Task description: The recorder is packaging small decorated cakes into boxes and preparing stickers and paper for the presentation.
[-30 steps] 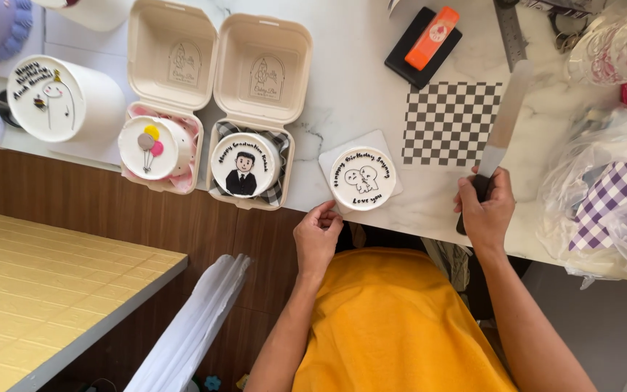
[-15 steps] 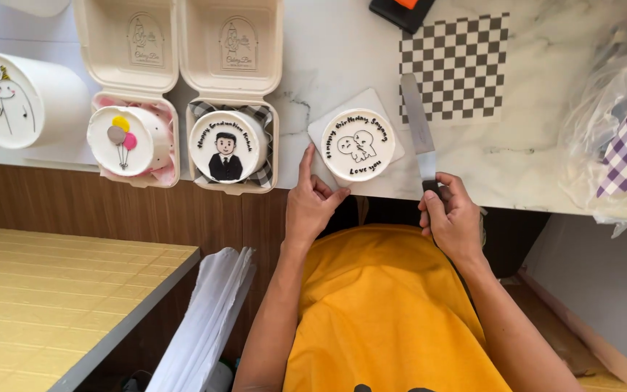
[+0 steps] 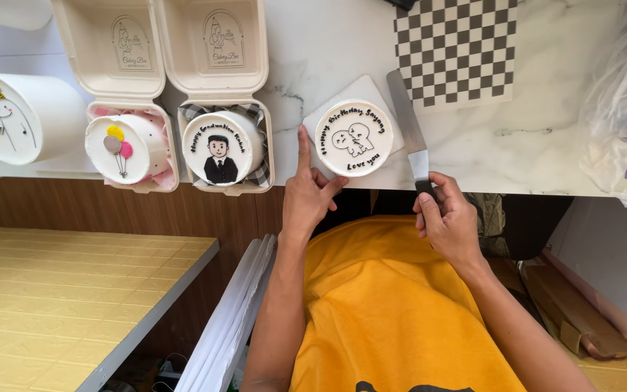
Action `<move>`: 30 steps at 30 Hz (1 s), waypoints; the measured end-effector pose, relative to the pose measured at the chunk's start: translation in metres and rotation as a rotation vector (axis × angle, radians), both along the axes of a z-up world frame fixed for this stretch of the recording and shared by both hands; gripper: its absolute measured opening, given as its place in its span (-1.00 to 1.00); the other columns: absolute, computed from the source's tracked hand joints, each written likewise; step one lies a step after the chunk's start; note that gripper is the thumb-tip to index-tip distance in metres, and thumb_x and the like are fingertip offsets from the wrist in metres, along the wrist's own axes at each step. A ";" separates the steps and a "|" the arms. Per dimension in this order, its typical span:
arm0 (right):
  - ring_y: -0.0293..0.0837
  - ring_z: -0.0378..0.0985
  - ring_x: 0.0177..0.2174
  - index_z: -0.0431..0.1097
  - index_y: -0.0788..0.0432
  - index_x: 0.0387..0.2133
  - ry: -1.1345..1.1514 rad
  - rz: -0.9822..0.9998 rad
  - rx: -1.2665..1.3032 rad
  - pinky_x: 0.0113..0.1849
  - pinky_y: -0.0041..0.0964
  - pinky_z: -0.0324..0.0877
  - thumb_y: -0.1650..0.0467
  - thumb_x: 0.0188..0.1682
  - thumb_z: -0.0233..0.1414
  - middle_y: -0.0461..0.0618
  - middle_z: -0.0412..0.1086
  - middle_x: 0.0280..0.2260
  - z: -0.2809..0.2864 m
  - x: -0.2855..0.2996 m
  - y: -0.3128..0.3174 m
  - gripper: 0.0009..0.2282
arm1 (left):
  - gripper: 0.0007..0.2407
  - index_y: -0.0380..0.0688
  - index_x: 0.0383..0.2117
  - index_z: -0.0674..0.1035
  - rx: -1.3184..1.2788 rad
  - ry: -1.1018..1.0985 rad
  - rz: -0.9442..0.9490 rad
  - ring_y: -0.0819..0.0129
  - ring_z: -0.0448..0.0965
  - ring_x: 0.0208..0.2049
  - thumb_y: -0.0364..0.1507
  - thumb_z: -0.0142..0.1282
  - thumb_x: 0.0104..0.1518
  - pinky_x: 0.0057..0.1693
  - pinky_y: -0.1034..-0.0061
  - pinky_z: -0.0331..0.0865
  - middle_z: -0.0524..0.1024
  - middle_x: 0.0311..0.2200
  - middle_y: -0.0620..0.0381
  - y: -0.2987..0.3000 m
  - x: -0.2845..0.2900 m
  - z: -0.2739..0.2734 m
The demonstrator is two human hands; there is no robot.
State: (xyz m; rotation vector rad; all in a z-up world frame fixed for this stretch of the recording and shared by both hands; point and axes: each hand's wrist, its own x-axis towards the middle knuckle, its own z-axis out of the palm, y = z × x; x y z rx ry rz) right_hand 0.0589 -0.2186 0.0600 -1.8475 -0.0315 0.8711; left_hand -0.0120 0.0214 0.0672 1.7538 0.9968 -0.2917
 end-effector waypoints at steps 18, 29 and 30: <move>-0.36 0.41 -0.61 0.23 0.34 0.15 -0.031 -0.021 -0.045 -0.62 -0.46 0.36 0.47 0.12 -0.04 -0.05 0.42 -0.47 -0.008 -0.008 0.007 -0.66 | 0.04 0.22 0.45 -0.25 0.041 0.093 -0.083 0.41 0.57 -0.75 -0.34 0.42 -0.05 -0.46 0.47 0.51 0.58 -0.71 0.13 -0.001 0.004 0.000; -0.37 0.40 -0.66 0.28 0.28 0.21 -0.050 0.020 -0.106 -0.63 -0.45 0.34 0.42 0.12 -0.02 -0.10 0.41 -0.53 -0.003 -0.006 0.014 -0.61 | 0.02 0.17 0.44 -0.29 0.082 0.174 -0.110 0.35 0.62 -0.72 -0.25 0.39 0.01 -0.44 0.46 0.56 0.68 -0.57 0.04 -0.002 0.006 0.001; -0.38 0.40 -0.66 0.28 0.26 0.23 -0.027 0.013 -0.109 -0.63 -0.45 0.34 0.42 0.12 -0.02 -0.10 0.41 -0.53 -0.002 -0.006 0.016 -0.61 | 0.02 0.19 0.44 -0.29 0.072 0.168 -0.104 0.37 0.62 -0.73 -0.26 0.39 0.00 -0.46 0.46 0.56 0.66 -0.58 0.08 -0.002 0.005 0.000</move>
